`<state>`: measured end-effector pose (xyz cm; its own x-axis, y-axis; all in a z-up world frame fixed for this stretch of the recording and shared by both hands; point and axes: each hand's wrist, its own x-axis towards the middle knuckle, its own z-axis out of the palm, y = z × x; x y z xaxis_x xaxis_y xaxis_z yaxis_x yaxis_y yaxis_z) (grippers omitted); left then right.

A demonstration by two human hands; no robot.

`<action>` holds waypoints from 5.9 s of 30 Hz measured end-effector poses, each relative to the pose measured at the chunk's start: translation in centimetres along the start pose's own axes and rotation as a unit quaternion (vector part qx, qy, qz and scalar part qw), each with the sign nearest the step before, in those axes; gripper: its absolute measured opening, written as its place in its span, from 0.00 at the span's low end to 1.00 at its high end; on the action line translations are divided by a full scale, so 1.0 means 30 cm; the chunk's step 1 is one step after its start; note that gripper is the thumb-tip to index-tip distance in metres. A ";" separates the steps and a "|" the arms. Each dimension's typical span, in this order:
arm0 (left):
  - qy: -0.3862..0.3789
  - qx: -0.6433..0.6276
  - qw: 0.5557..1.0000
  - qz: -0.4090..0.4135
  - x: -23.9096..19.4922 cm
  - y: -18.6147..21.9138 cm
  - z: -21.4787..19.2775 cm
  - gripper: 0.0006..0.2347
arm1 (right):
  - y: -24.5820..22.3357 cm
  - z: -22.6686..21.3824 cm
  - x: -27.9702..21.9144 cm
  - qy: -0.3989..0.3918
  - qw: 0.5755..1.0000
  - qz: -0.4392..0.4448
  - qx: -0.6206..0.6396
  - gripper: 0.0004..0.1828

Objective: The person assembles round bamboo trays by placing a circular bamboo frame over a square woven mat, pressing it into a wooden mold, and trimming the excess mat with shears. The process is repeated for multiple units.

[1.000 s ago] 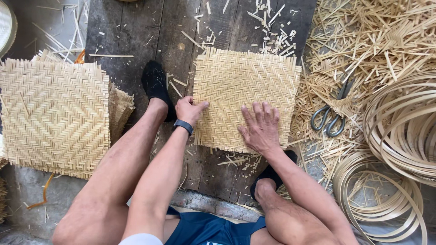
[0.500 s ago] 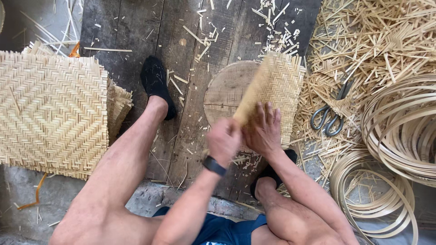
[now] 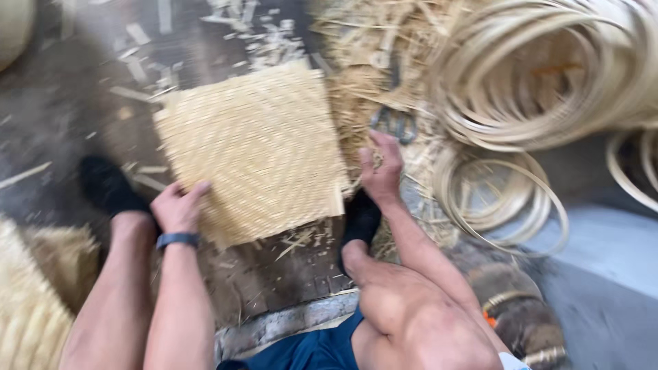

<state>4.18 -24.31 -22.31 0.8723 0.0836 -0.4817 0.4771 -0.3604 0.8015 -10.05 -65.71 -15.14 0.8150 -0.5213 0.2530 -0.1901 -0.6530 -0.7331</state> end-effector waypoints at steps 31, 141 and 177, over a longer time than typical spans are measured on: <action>-0.360 -0.435 0.822 -0.077 -0.239 0.817 0.070 0.19 | -0.653 -0.680 0.280 -0.479 0.807 -0.336 -0.080 0.19; 0.077 0.040 0.996 -0.001 0.051 0.001 0.059 0.09 | 0.052 0.220 0.176 -0.226 0.947 0.220 0.057 0.14; -0.134 0.295 0.929 0.176 0.343 0.498 0.340 0.19 | -0.251 0.522 0.476 -0.206 0.906 -0.346 -0.130 0.19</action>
